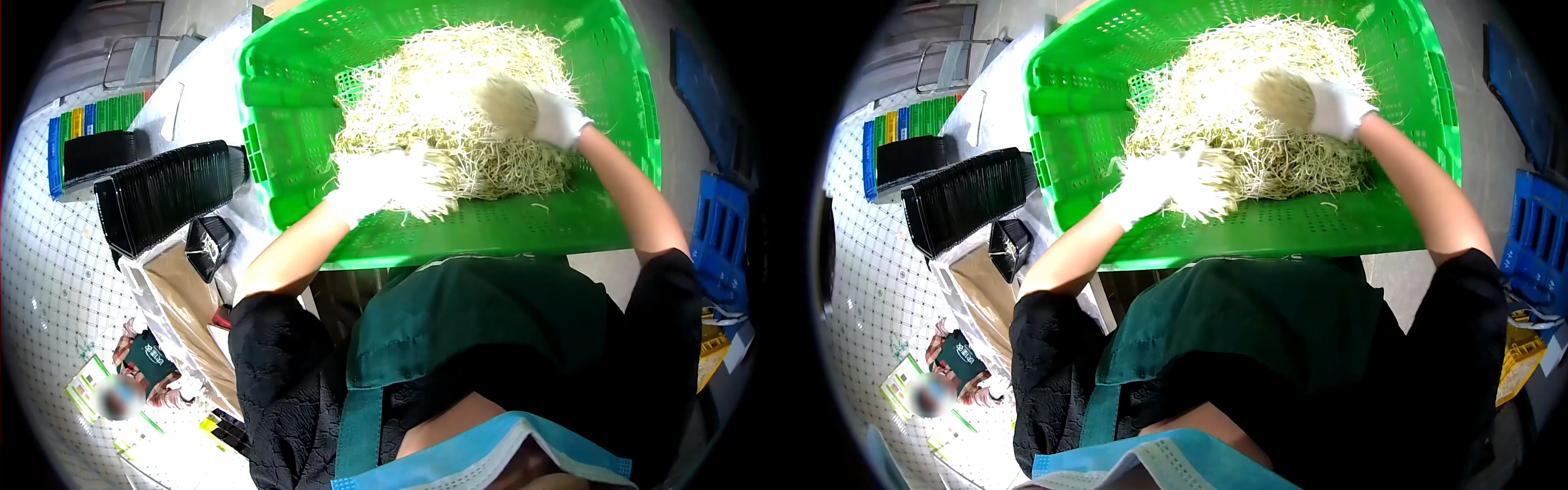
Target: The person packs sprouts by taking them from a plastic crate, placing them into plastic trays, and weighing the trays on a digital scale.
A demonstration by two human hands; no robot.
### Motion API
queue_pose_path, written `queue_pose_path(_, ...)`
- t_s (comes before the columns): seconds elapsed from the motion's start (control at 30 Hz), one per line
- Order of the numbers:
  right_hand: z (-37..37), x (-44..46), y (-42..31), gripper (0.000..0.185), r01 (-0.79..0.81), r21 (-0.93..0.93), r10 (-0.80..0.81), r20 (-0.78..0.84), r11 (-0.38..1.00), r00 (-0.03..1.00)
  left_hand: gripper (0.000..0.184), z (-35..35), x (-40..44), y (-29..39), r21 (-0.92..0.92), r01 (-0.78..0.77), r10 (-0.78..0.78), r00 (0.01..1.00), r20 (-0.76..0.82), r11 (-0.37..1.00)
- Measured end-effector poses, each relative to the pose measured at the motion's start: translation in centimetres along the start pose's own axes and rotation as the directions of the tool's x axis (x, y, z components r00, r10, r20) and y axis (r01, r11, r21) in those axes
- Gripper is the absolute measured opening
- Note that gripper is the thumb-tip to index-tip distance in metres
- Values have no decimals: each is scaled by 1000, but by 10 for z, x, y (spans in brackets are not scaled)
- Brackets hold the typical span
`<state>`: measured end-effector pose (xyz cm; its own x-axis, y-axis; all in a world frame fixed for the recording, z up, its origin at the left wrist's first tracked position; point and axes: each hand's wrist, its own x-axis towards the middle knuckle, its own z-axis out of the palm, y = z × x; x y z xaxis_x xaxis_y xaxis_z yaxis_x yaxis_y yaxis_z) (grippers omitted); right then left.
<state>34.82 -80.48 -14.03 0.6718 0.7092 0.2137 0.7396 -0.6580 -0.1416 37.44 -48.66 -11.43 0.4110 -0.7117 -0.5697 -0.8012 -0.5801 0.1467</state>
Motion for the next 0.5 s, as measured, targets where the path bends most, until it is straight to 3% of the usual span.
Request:
queue_pose_path(0.03, 7, 2, 0, 60, 102, -114, -117, -137, 988, 984, 51, -11, 12, 17, 0, 5, -5, 1000, -4, 1000)
queue_pose_path(0.07, 15, 20, -3, 72, -519, 242, 439, 315, 820, 841, 51, -24, 27, 32, 36, -78, 79, 997, -17, 996)
queue_pose_path(0.1, 19, 35, -4, 86, -954, 199, 541, 789, 224, 292, 51, -30, 41, 43, 74, -163, 165, 986, -22, 984)
queue_pose_path(0.13, 11, 38, -12, 91, -917, 262, 511, 768, 300, 386, 51, -18, 61, 44, 74, -164, 166, 986, -20, 984)
queue_pose_path(0.2, 23, 37, -3, 94, -908, 166, 531, 765, 385, 365, 56, 27, 98, 38, -412, -269, 33, 867, -496, 871)
queue_pose_path(0.23, 34, 36, 6, 98, -884, 74, 552, 756, 462, 352, 56, 37, 97, 36, -423, -266, 24, 867, -498, 866)
queue_pose_path(0.27, 50, 25, 22, 99, -883, 317, 529, 711, 348, 464, 57, 44, 90, 32, -190, -107, 0, 872, -490, 976)
queue_pose_path(0.3, 52, 29, 27, 99, -883, 317, 524, 716, 345, 461, 59, 51, 85, 29, 67, 58, -18, 875, -483, 996)
queue_pose_path(0.33, 48, 38, 32, 106, -920, 266, 459, 805, 288, 376, 59, 54, 86, 25, 71, 57, -16, 875, -484, 996)
queue_pose_path(0.37, 46, 49, 34, 114, -949, 208, 386, 876, 238, 289, 60, 55, 90, 19, -89, 6, -50, 864, -502, 996)
queue_pose_path(0.4, 53, 60, 22, 118, -928, 136, 408, 869, 346, 280, 61, 55, 91, 14, -248, -48, -88, 855, -511, 968)
queue_pose_path(0.43, 54, 70, 0, 118, -928, 138, 406, 870, 346, 281, 61, 53, 91, 16, -248, -47, -89, 856, -509, 968)
queue_pose_path(0.5, 49, 85, -53, 117, -766, -142, 551, 776, 627, 307, 60, 49, 93, 24, -394, -37, -177, 853, -491, 918)
